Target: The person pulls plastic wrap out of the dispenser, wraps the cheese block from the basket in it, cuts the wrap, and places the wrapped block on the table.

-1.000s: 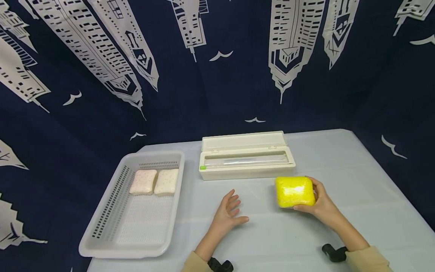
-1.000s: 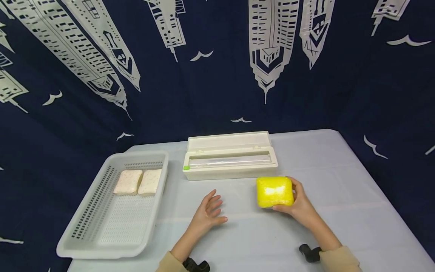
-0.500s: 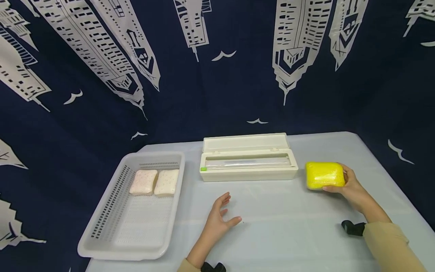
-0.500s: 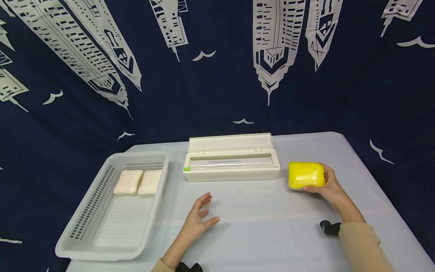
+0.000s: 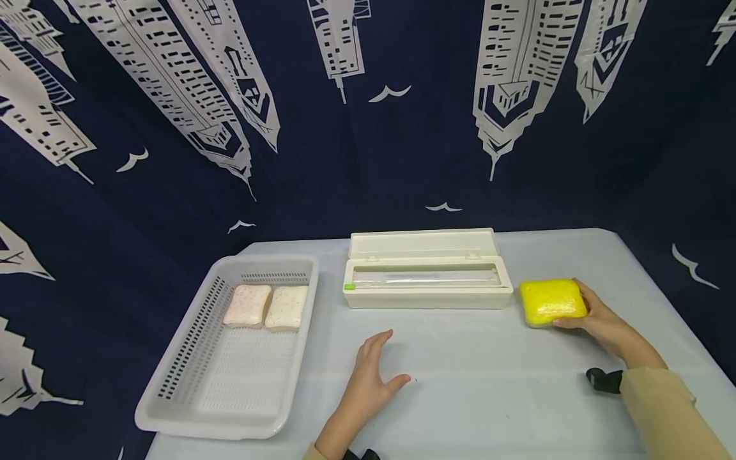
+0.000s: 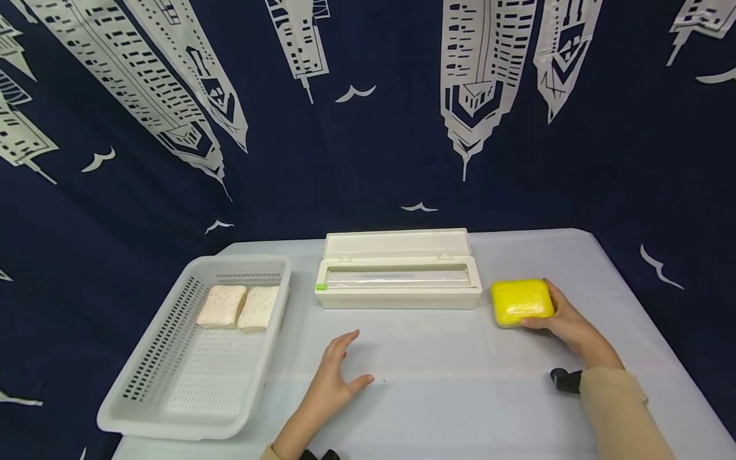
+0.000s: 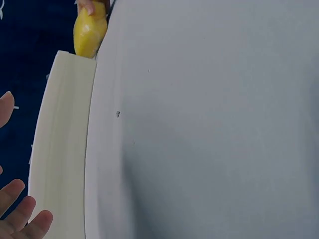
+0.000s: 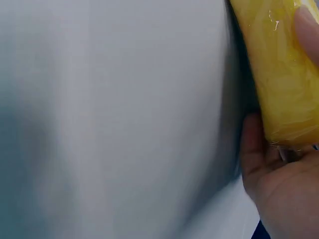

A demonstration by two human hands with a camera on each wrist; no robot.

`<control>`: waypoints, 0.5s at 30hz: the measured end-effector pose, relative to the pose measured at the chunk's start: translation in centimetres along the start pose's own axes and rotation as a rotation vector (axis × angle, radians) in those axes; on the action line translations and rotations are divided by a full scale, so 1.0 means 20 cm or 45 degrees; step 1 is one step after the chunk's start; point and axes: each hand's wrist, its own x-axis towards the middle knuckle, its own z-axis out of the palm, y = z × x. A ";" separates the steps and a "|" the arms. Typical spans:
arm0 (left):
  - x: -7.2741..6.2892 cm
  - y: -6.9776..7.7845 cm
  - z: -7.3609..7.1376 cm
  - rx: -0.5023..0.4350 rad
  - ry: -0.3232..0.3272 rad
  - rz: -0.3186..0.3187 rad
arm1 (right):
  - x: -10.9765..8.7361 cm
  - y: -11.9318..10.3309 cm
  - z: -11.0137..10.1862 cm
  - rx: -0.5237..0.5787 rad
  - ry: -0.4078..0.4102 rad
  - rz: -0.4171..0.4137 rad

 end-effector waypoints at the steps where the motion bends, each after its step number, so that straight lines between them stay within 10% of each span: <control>1: 0.00 0.00 0.00 0.009 0.004 0.008 | 0.00 0.00 -0.01 -0.019 -0.006 0.002; 15: 0.00 -0.01 0.00 0.033 -0.001 0.005 | -0.01 0.00 -0.03 -0.189 -0.008 0.076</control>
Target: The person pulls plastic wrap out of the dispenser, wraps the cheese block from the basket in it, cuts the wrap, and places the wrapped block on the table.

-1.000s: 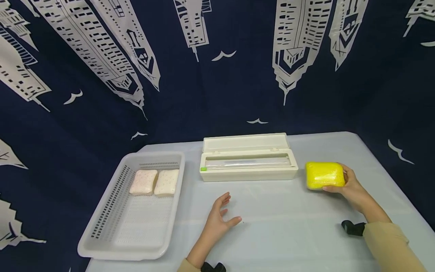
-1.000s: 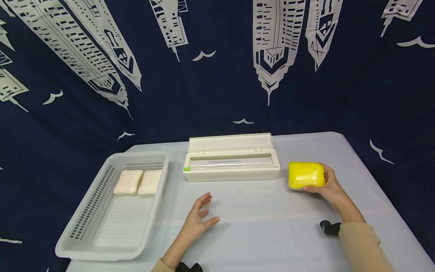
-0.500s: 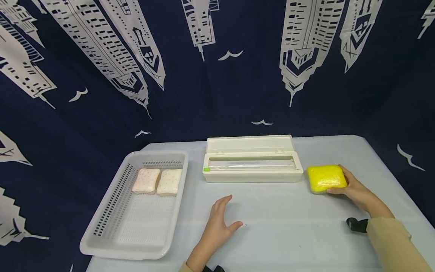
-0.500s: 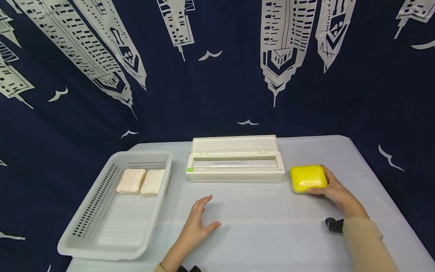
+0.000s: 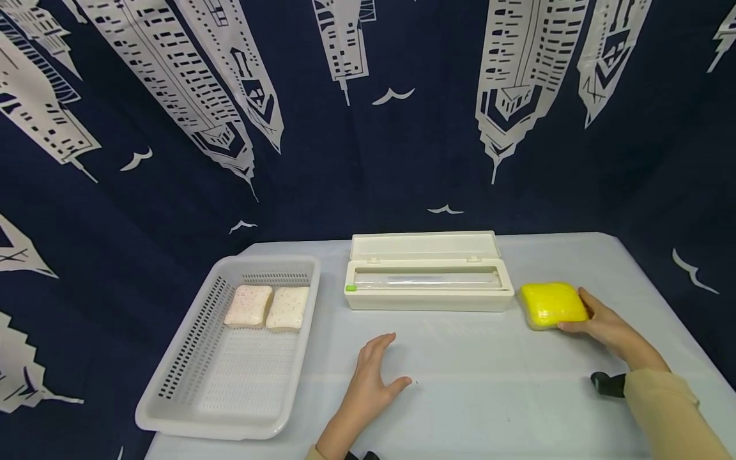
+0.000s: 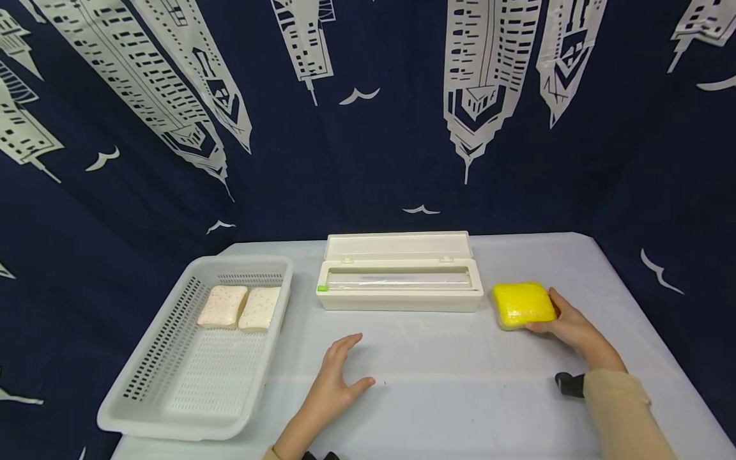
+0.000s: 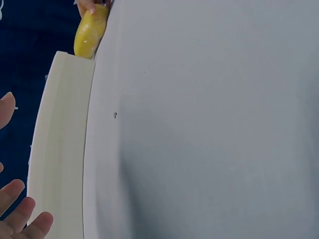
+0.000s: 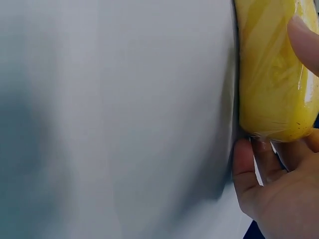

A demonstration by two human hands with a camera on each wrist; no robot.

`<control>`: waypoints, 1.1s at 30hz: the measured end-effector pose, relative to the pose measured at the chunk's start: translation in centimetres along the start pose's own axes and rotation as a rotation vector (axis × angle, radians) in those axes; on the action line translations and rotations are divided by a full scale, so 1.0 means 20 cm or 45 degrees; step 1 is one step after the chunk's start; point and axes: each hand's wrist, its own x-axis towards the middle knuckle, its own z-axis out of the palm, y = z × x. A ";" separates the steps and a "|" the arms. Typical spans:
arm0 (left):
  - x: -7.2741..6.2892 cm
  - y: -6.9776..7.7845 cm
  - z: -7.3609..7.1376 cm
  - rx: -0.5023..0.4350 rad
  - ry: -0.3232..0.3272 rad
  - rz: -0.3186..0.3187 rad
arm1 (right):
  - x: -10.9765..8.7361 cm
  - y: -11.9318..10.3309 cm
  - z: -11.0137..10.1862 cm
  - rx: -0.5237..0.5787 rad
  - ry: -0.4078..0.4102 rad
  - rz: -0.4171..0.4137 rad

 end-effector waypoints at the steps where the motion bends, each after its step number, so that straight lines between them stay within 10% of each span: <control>1: 0.00 0.00 0.00 0.002 -0.001 0.001 | -0.01 0.00 0.00 -0.016 0.003 -0.002; 8: 0.04 0.01 -0.03 -0.014 0.049 -0.012 | -0.11 -0.17 0.03 -0.118 0.319 -0.093; 15: 0.11 0.04 -0.08 -0.074 0.223 0.053 | -0.23 -0.47 0.29 -0.056 0.671 -0.403; 24: 0.27 0.01 -0.10 0.055 0.399 0.165 | -0.23 -0.60 0.61 -0.249 0.714 -0.807; 33: 0.43 -0.05 -0.15 0.287 0.450 0.196 | -0.14 -0.57 0.62 -0.358 0.834 -0.801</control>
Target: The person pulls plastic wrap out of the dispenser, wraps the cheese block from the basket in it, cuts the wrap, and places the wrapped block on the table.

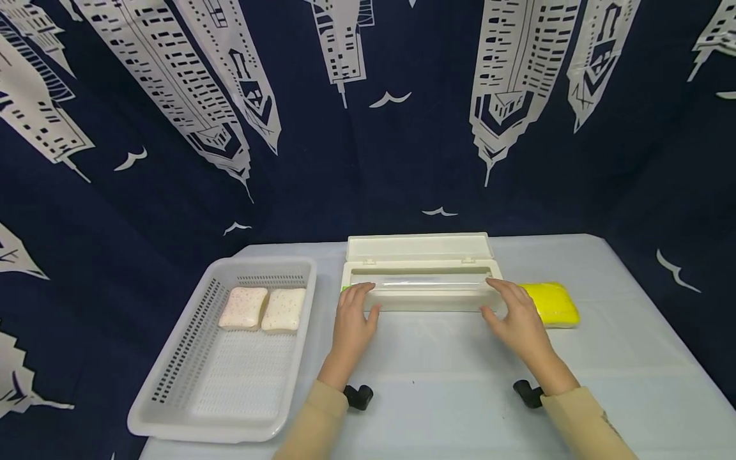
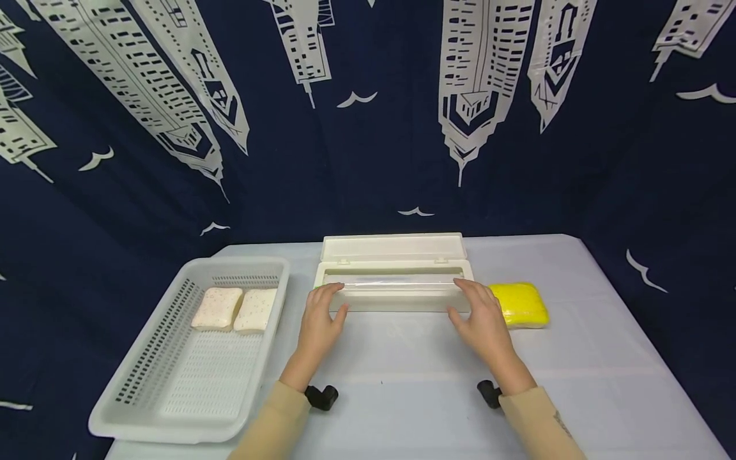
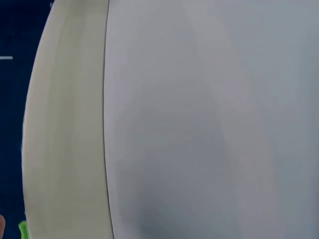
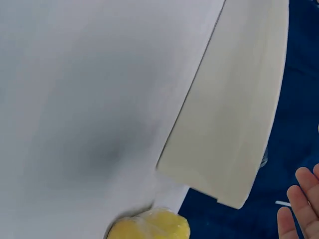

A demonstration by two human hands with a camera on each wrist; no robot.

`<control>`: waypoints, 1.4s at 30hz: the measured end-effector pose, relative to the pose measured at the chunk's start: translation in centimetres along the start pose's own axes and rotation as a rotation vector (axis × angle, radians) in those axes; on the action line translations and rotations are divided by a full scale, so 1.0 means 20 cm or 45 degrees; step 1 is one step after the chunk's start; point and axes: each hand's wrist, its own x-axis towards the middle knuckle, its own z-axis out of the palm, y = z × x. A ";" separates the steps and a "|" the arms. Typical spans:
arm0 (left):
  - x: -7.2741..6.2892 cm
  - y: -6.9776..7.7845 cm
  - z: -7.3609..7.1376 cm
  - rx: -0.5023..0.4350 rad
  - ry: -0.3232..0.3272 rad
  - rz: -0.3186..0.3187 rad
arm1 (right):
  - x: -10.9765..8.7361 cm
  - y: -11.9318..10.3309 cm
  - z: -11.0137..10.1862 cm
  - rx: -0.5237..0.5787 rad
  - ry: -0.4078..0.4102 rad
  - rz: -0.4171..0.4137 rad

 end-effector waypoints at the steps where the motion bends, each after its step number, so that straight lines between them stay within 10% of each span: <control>1: 0.01 -0.01 0.00 0.020 0.005 0.001 | 0.01 0.01 0.01 -0.004 0.012 -0.003; 20: 0.15 -0.11 0.02 0.221 0.037 -0.184 | 0.15 0.07 -0.01 -0.257 0.079 0.190; 42: 0.25 -0.12 0.01 0.364 -0.069 -0.259 | 0.18 0.13 0.05 -0.248 0.006 0.105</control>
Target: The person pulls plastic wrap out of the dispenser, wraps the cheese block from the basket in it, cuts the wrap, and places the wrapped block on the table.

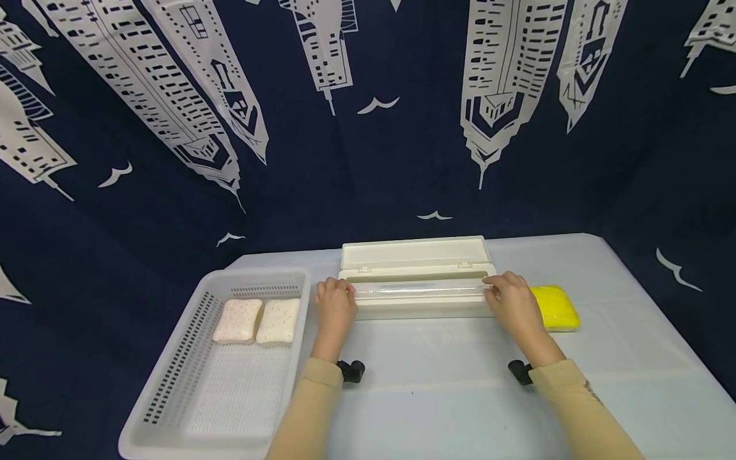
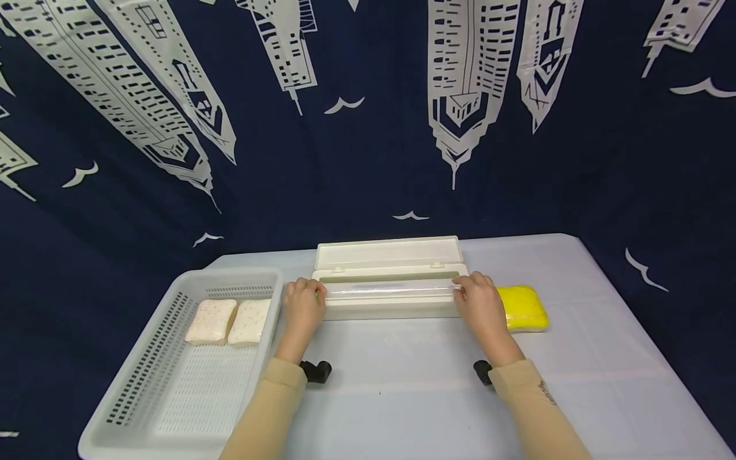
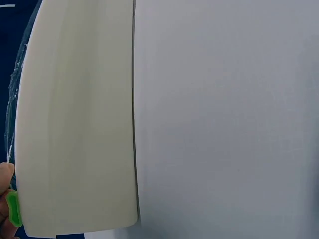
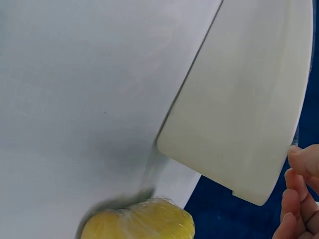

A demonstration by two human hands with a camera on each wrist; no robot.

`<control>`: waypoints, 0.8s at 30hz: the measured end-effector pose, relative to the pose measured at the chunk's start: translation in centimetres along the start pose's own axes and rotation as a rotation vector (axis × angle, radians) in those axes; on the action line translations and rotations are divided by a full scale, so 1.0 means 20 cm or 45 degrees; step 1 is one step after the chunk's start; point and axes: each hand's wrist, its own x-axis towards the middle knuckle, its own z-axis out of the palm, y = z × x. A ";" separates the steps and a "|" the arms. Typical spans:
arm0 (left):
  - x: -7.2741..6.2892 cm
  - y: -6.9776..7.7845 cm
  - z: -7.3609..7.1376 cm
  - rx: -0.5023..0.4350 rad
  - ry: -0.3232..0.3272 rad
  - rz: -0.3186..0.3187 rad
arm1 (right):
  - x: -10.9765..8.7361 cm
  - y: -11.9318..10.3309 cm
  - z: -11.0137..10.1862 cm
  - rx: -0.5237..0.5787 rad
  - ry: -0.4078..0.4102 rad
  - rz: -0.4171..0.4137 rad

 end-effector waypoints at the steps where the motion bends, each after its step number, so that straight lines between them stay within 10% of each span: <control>1: 0.00 0.00 0.00 -0.006 0.019 0.002 | 0.00 0.00 0.00 -0.002 -0.002 0.002; 11: 0.03 0.03 0.02 -0.076 0.144 -0.013 | 0.04 0.01 0.04 0.000 0.016 -0.020; 24: 0.00 -0.02 -0.03 -0.268 0.224 -0.216 | 0.07 -0.04 0.00 0.198 -0.023 0.426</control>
